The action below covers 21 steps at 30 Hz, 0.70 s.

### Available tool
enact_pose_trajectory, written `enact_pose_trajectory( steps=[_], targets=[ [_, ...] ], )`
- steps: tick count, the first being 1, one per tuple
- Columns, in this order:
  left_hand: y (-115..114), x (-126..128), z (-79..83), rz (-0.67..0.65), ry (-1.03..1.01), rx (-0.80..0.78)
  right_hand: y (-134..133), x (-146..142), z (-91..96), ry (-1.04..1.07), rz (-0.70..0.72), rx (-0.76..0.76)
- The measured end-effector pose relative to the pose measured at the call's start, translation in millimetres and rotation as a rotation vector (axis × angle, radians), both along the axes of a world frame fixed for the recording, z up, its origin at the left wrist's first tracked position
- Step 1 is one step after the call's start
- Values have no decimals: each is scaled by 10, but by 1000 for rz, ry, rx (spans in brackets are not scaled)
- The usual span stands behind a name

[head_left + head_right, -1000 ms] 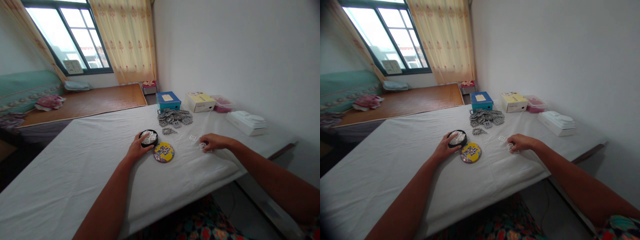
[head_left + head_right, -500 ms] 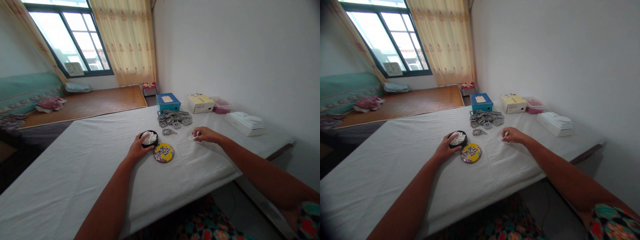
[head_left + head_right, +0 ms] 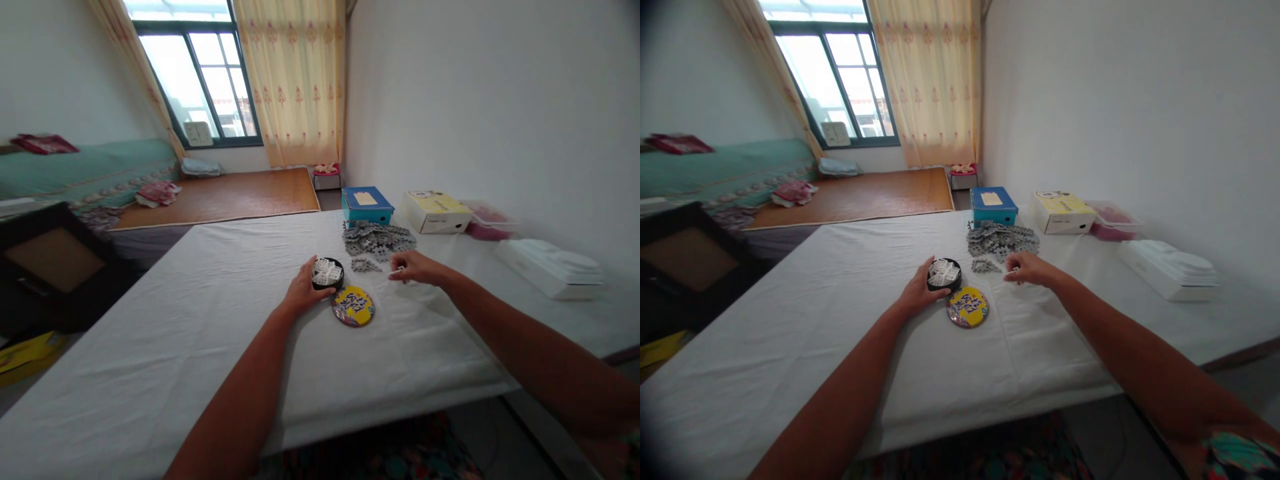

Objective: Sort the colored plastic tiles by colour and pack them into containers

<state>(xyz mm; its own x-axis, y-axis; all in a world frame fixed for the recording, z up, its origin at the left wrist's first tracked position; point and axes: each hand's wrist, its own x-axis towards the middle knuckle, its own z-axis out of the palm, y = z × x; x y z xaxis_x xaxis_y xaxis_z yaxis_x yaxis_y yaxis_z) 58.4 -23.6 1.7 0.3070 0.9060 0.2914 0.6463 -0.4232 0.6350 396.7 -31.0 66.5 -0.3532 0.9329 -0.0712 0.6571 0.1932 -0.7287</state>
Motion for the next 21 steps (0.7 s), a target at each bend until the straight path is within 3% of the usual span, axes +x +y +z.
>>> enact_pose_trajectory(
  steps=[5, 9, 12, 16, 21],
  targets=[
    [-17, -3, 24, -12, 9, 18, 275, -1055, 123, 320, 95, 29],
    [-12, -8, 22, -50, -11, 46, 446, -1546, 137, 252, 156, 77],
    [-13, -4, 14, -33, -71, 44, 497, -1530, 175, 67, 200, 205],
    [-32, 3, 43, -40, -110, 118, 439, -1159, 224, -134, 121, 348],
    [-29, -15, 88, -18, -26, 171, 238, -652, 45, -409, 238, 111]
  ],
)
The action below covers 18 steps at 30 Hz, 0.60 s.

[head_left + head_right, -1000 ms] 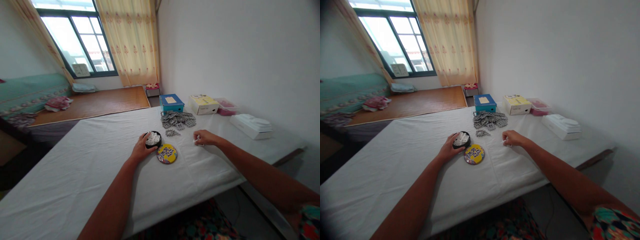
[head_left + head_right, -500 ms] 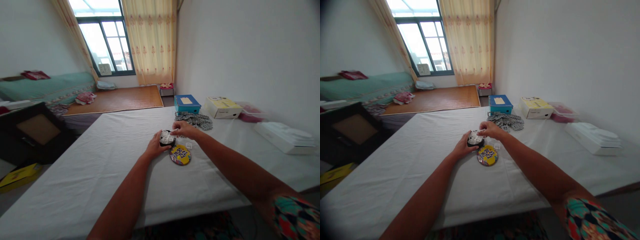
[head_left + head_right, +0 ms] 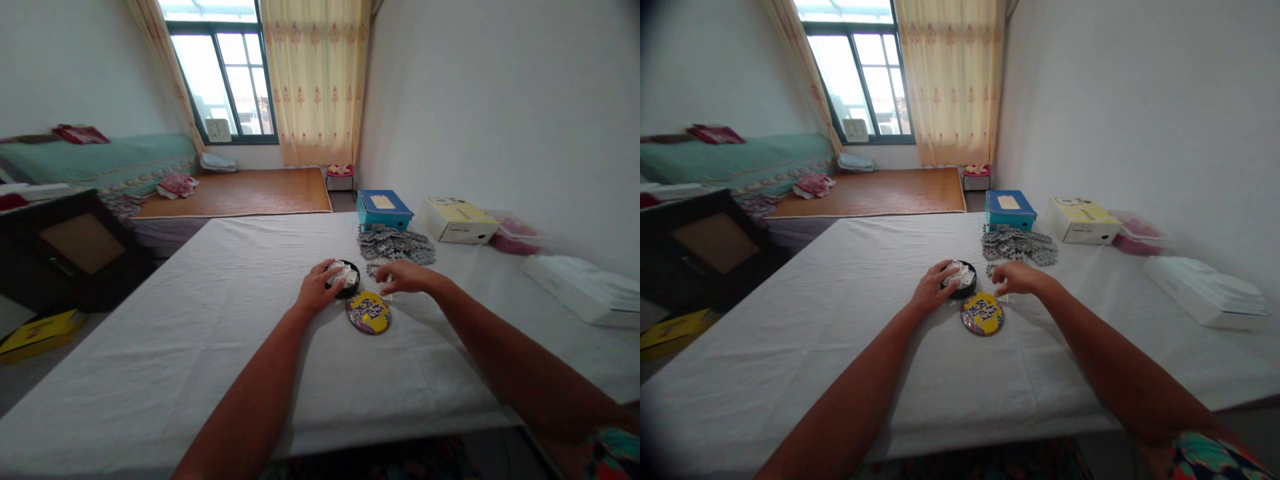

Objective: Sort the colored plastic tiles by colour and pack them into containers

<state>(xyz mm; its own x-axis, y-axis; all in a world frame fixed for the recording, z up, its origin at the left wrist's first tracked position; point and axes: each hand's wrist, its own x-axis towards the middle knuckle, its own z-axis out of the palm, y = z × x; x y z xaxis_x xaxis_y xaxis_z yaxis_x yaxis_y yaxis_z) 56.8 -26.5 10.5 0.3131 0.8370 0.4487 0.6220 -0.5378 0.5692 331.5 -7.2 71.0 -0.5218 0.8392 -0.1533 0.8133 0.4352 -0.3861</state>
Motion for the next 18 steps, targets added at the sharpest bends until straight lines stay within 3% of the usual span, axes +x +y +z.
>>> enact_pose_trajectory(
  steps=[5, 13, 18],
  targets=[
    [59, -30, -21, 61, -114, 1, -111, 189, -210, 8, 3, -178],
    [74, -22, -28, 90, -180, 40, -208, 247, -180, 21, 12, -128],
    [31, 9, -24, 52, -165, -154, -162, 189, -148, 239, -94, -183]
  ],
)
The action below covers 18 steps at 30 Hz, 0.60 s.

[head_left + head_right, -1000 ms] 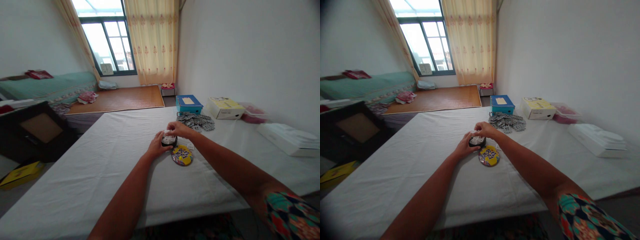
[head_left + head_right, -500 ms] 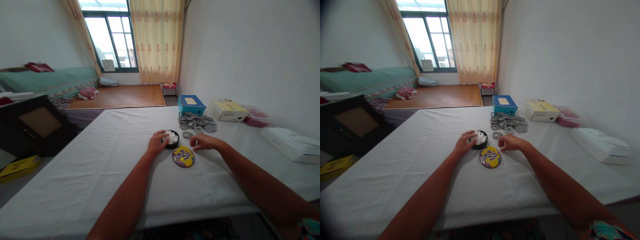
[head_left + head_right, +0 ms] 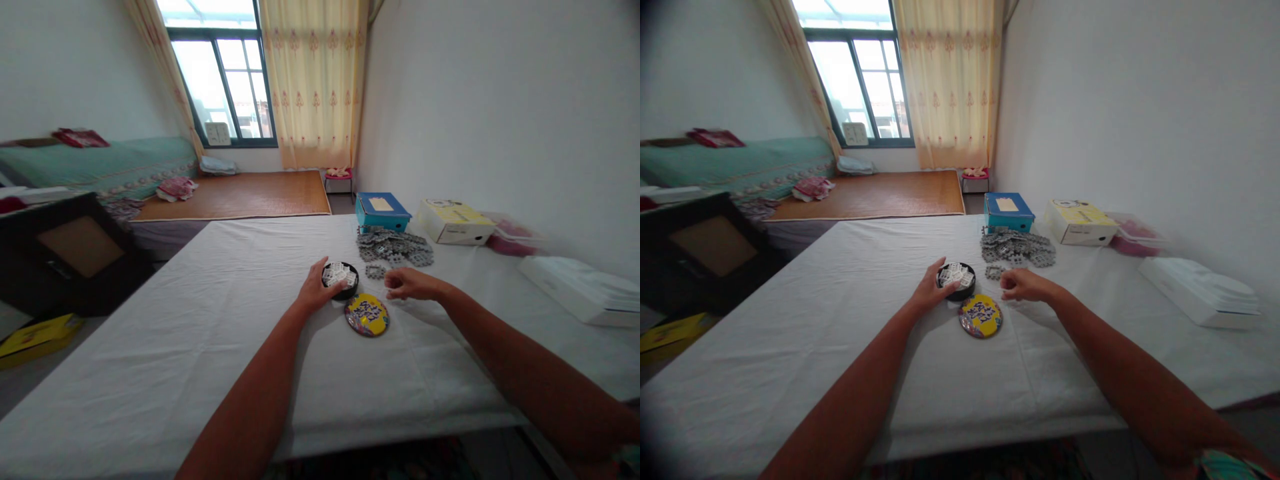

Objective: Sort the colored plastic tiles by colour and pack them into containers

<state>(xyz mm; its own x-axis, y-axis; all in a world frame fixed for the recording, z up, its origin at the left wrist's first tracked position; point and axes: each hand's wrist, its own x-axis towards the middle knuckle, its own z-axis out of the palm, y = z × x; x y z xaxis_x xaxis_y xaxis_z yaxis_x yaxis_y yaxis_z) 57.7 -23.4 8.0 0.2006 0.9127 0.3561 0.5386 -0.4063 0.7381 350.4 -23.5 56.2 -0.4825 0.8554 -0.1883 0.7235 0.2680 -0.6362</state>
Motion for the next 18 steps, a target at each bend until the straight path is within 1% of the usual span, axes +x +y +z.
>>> enact_pose_trajectory(
  steps=[2, 4, 5, 6, 8, 9, 10, 12, 14, 16, 18],
  targets=[
    [-25, 10, -8, -34, 52, -43, 63, -151, 51, 164, -80, 48],
    [-41, 10, -18, -54, 81, -44, 120, -358, 133, 266, -97, 107],
    [-44, 5, -24, -60, 85, -42, 135, -460, 183, 273, -92, 148],
    [-43, -2, -28, -64, 86, -44, 135, -547, 233, 249, -99, 211],
    [-35, -17, -36, -70, 88, -58, 76, -652, 313, 120, -134, 360],
    [-30, -24, -39, -72, 92, -66, 14, -666, 331, 34, -136, 409],
    [-25, -29, -42, -73, 94, -74, -68, -660, 326, -49, -115, 423],
    [-15, -34, -47, -75, 93, -84, -278, -616, 240, -171, -29, 357],
    [-6, -35, -51, -83, 83, -88, -506, -575, 70, -206, 56, 296],
    [-1, -36, -53, -84, 77, -99, -694, -549, -113, -185, 81, 315],
    [0, -40, -53, -77, 81, -116, -801, -506, -218, -149, 77, 357]
  ],
)
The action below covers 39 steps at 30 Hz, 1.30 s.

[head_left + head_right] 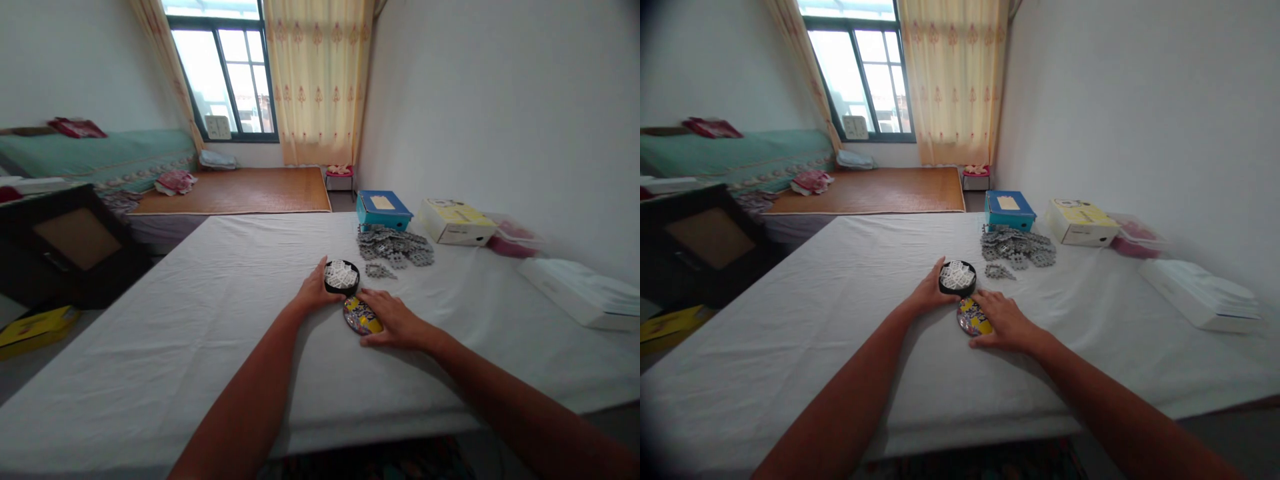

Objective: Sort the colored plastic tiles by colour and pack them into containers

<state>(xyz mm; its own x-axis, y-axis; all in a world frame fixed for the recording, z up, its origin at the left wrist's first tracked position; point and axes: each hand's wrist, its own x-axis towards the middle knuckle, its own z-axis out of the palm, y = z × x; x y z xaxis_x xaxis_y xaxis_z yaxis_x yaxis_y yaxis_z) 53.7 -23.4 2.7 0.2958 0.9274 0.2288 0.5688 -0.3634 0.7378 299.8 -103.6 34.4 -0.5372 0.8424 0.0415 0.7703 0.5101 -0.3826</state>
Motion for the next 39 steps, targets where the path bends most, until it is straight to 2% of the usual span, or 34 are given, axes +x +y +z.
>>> enact_pose_trajectory(
  steps=[2, 6, 9, 12, 16, 25, 29, 32, 34, 36, 39],
  targets=[
    [-4, -5, 3, 2, 6, -13, -12, 87, 30, 37, 20, -15],
    [-15, -6, 3, -26, -35, -15, 201, 244, 349, 198, 41, -98],
    [-25, 1, -1, -45, -62, -29, 473, 112, 464, 268, -47, 74],
    [-35, 2, -5, -72, -70, -52, 712, -184, 358, 221, -28, 213],
    [-28, -6, -22, -85, -94, -61, 859, -445, 155, 153, 46, 239],
    [0, -3, -50, -80, -49, -19, 777, -474, -131, 71, -22, 339],
    [5, -27, -44, -82, -15, 23, 730, -513, -182, 37, 44, 385],
    [27, -59, -54, -137, -8, 43, 719, -519, -162, 42, 72, 377],
    [57, -81, -69, -165, -28, 45, 704, -458, -121, 69, 62, 379],
    [95, -100, -84, -159, -36, 46, 677, -281, -62, 106, 21, 403],
    [150, -121, -101, -115, -41, 63, 644, 296, 41, 146, -116, 455]
  ],
)
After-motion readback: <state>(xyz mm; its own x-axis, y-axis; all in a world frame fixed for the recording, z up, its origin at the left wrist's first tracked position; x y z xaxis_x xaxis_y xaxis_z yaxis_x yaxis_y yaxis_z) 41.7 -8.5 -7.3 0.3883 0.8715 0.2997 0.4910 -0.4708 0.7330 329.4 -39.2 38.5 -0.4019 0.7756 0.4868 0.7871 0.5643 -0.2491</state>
